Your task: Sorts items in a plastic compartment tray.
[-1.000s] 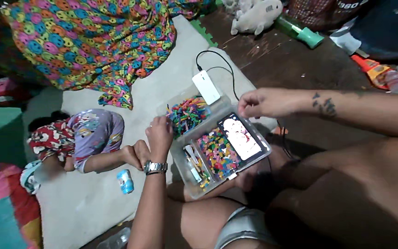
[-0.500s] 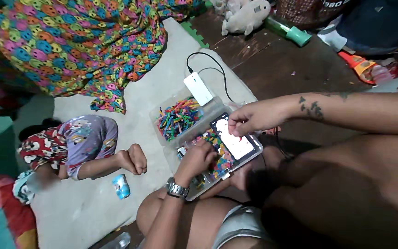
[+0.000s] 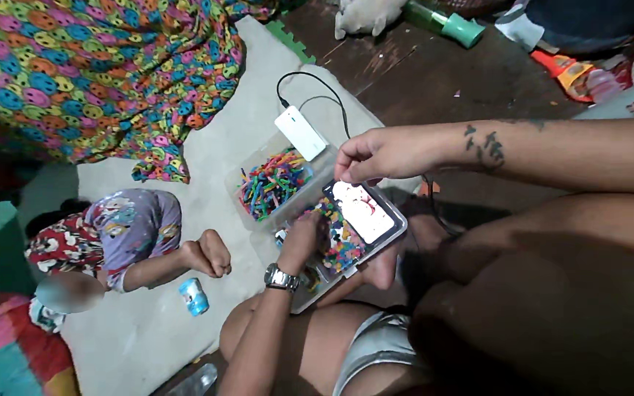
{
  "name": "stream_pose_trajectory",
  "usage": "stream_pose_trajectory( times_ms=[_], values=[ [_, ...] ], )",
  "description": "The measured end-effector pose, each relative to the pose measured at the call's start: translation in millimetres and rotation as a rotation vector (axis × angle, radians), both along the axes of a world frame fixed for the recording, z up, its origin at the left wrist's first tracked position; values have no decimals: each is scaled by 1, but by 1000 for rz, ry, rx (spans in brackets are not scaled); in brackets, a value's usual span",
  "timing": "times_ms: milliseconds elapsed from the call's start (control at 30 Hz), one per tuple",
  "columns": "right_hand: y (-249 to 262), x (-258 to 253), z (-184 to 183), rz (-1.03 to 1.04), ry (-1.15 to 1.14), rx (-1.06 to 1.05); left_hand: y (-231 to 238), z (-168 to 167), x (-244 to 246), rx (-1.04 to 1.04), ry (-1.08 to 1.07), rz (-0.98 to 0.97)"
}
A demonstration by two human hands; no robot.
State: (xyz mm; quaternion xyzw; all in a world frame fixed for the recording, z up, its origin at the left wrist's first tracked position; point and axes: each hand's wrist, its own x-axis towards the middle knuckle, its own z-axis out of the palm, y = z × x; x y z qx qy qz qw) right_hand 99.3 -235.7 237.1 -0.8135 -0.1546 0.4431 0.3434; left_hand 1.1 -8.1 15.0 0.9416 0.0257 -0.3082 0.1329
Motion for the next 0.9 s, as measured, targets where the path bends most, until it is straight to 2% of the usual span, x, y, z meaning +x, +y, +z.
stream_pose_trajectory(
  times_ms=[33,133,200,467,600,700,733,800,900],
  values=[
    [-3,6,-13,30,24,47,3,3,3,-12,-11,28],
    [-11,36,-82,114,95,318,10,5,7,-35,-37,111],
    [-11,39,-89,103,107,344,13,6,9,-70,-37,153],
    [-10,36,-88,102,119,333,8,5,9,-105,46,116],
    [-5,27,-75,81,128,308,-3,-3,10,-135,75,96],
    [-1,25,-83,180,111,337,-19,-9,11,-137,169,0],
    [-1,18,-71,203,71,284,-21,-14,11,-126,206,-45],
    [2,-2,-19,179,65,61,-27,-19,11,-86,287,-116],
    [-2,-9,1,100,57,34,-40,-19,9,-21,300,-145]
  ],
)
